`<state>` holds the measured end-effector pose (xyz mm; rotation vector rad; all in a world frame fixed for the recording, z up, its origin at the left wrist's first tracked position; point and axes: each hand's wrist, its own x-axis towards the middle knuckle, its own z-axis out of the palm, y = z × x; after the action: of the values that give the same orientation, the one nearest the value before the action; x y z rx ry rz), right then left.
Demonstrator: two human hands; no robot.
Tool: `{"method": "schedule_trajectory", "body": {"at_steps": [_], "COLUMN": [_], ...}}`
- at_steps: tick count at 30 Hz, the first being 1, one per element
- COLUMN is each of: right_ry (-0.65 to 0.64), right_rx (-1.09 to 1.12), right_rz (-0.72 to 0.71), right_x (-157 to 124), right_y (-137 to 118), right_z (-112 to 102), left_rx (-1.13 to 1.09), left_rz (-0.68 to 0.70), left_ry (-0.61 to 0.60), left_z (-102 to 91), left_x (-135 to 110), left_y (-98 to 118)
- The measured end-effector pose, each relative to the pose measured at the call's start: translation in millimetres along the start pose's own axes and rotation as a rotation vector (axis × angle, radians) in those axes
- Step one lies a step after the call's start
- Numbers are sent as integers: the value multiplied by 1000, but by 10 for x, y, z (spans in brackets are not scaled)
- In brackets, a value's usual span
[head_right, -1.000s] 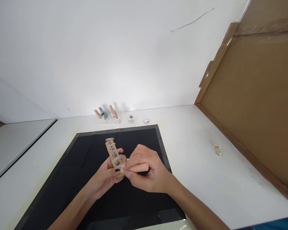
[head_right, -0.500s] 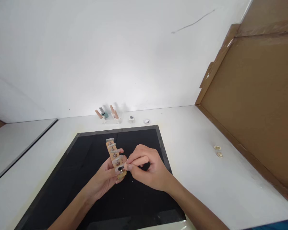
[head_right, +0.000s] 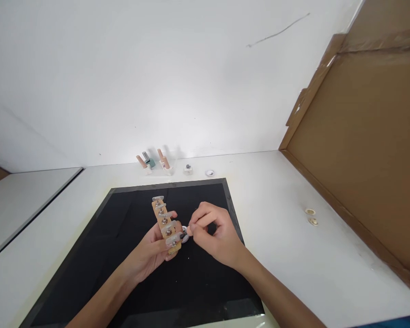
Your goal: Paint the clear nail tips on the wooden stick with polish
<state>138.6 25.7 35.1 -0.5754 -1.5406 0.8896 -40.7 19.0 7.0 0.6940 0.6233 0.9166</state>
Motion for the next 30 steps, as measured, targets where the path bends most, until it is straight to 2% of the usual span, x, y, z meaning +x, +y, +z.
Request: {"method": "schedule_trajectory", "body": {"at_steps": [2,7,10,14,19,25,30], "right_ry": [19,-112,-66,19,-94,4,-87], "right_rx": [45,57,34,87,96,100,59], "right_rz": [-22,34,63,16,86,62,31], "right_x": [-4,1,-3,-21,-16,-8,-6], "right_y": [17,-23,-16,40,15,26,9], "right_z": [-16,-7,8,-18,-30,-23,-28], "left_rx": [4,10,21,24,19,29,26], "left_rz": [-3,1,2,-5,-3,-6,-10], "left_ry": [-3,-28,-35,-46,-44,-41,-11], "left_z": [-1,-23,-40,-45,-34,-28,-11], "left_x": [-1,-6,-2,5,-4,-10,-10], "left_y": [-5,-25,-36,-39,-40,-31,-16]}}
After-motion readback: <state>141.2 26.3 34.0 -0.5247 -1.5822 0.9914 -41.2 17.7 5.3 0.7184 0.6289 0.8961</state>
